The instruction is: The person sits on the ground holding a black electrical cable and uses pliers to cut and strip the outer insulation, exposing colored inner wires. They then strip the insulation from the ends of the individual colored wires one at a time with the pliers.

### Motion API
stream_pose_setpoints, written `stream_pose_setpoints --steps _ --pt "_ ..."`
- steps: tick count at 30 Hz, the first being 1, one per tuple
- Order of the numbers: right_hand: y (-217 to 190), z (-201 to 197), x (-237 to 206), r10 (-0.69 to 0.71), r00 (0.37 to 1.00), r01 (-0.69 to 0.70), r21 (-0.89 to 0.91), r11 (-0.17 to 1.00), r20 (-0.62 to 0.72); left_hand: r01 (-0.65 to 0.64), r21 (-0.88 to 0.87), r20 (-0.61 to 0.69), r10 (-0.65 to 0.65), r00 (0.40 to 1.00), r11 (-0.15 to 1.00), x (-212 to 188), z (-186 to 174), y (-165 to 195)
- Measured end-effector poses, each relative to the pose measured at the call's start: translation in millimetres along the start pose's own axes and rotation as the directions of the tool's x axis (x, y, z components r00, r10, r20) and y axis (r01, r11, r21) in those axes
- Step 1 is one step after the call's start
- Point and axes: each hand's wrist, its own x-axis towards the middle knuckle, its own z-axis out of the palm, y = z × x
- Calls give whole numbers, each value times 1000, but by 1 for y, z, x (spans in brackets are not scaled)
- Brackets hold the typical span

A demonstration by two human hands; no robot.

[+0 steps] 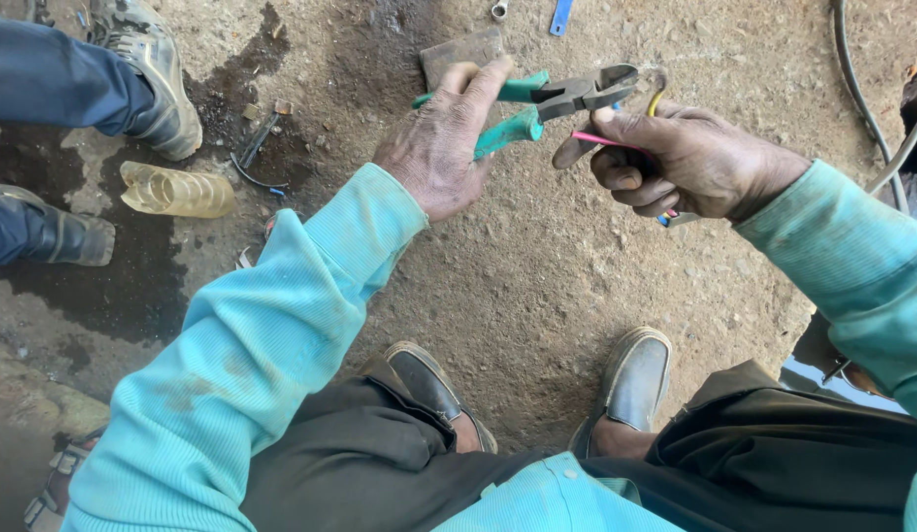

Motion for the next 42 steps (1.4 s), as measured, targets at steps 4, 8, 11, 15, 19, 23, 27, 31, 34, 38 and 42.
stream_pose_setpoints --steps 4,8,11,15,19,23,27,31,34,38,42 --pt "-3 6 -1 -36 999 35 -81 996 -13 9 93 27 -11 1000 996 0 -4 1" --pt "-2 8 1 -43 999 43 -96 994 3 -98 104 -60 105 993 990 -1 -9 9" --pt "0 8 2 -69 997 71 -144 987 19 -85 178 -73 100 992 980 1 -12 14" --pt "-1 5 2 -162 987 161 -142 977 8 161 101 90 -171 981 982 3 -14 14" --pt "2 7 3 -457 887 352 -534 769 -73 145 11 74 -145 987 989 4 -8 6" --pt "9 13 3 -691 714 400 -744 535 -113 285 -163 240 -242 940 944 8 -1 0" --pt "10 12 2 -843 527 367 -866 339 -107 608 -366 510 -394 764 705 5 7 8" --pt "9 7 4 -850 455 460 -747 481 -267 661 -539 592 -324 738 522 -2 12 20" --pt "10 2 3 -899 391 554 -728 403 -199 657 -549 574 -337 746 517 -6 20 28" --pt "11 1 -2 -905 391 610 -688 393 -170 537 -498 445 -331 832 681 -12 37 30" --pt "8 3 -7 -833 475 527 -666 528 -285 457 -671 416 -214 884 584 -18 51 19"
